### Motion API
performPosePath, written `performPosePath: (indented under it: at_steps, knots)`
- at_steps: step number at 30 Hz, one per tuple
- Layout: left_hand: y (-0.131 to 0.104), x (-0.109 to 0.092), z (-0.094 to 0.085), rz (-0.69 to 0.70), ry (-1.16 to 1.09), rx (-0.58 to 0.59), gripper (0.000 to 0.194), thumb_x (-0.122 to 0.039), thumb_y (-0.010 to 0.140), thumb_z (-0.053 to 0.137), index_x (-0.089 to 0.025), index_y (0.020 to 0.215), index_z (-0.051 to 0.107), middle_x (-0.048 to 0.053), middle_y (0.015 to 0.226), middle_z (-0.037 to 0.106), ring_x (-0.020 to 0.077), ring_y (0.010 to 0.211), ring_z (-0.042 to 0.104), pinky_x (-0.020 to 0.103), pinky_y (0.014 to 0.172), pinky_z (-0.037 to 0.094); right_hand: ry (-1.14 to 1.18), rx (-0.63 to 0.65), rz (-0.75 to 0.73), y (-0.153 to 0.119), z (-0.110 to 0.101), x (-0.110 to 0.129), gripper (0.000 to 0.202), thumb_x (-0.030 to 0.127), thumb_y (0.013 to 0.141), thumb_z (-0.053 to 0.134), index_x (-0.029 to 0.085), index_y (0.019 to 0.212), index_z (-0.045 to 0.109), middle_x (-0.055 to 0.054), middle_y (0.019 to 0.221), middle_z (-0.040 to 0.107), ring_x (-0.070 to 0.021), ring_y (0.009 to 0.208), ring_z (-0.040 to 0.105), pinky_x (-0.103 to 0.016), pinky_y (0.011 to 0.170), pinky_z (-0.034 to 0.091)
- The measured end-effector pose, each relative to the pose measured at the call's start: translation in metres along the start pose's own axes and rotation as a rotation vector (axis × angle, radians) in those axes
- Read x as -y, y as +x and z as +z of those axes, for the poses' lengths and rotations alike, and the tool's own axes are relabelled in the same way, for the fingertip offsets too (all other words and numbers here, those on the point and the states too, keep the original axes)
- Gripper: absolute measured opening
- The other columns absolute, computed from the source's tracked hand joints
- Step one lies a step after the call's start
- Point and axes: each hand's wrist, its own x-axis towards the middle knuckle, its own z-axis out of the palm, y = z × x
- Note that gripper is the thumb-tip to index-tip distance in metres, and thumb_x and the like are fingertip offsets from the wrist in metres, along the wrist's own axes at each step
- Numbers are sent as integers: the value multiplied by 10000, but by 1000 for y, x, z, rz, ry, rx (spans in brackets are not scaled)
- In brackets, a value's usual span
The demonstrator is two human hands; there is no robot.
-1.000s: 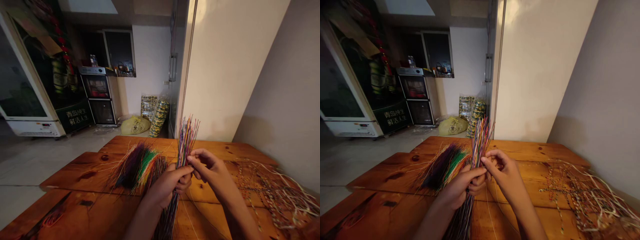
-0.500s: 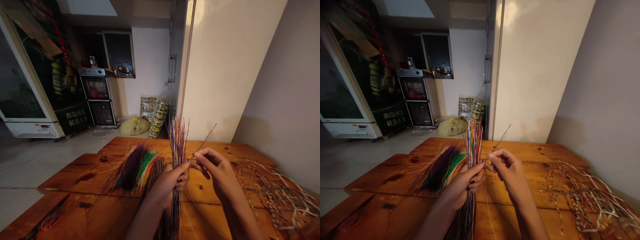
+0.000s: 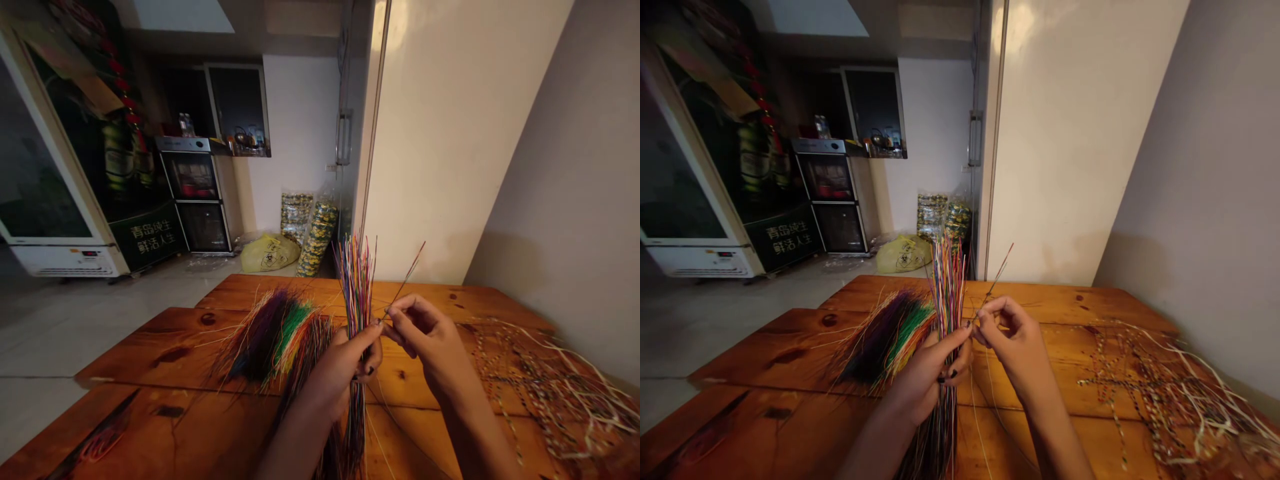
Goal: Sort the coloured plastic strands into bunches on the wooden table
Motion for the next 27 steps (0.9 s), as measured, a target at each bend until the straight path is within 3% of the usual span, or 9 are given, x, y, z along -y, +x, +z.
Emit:
performPosePath:
  at_steps: [7, 14, 17, 22, 25, 27]
  knots:
    - [-1, -4, 1, 52, 68, 7, 282, -372, 874, 492, -136, 779, 615, -76, 450, 327, 47, 401, 210, 223, 416, 138, -4, -145, -54, -3, -6, -2, 186, 347, 775, 635, 202, 731, 526, 84, 503, 402, -42, 427, 338, -143, 390, 264]
    - [0, -4, 4, 52, 97, -11, 296, -404, 821, 548, -126, 755, 628, -78, 453, 310, 53, 408, 214, 239, 410, 103, 277, -431, -206, 5, -19, 3, 96, 158, 756, 570, 201, 709, 498, 71, 568, 380, -53, 459, 300, -156, 371, 202]
    - [2, -3, 1, 38, 55, -66, 298, -410, 789, 583, -118, 746, 624, -82, 472, 305, 43, 409, 176, 229, 399, 94, 454, -553, -267, 10, -40, 7, 127, 111, 715, 581, 187, 669, 491, 63, 637, 364, -43, 470, 279, -159, 356, 176]
    - [7, -9, -15, 81, -77, -210, 276, -381, 755, 634, -109, 786, 602, -103, 490, 269, 21, 396, 162, 196, 380, 91, 737, -718, -275, 16, -102, -2, 218, 47, 646, 509, 175, 508, 398, 62, 576, 246, -51, 444, 212, -175, 321, 165]
    - [8, -18, -27, 196, -197, -327, 281, -360, 708, 689, -118, 788, 571, -120, 484, 250, 6, 380, 147, 171, 365, 92, 823, -695, -203, 23, -127, -13, 201, 48, 603, 494, 179, 494, 387, 65, 553, 224, -52, 429, 203, -172, 317, 179]
    - [7, -23, -31, 251, -242, -352, 290, -349, 687, 712, -123, 777, 554, -124, 479, 266, -1, 370, 142, 163, 355, 100, 807, -571, -145, 28, -128, -19, 180, 77, 622, 526, 179, 527, 412, 64, 567, 247, -53, 440, 227, -166, 328, 194]
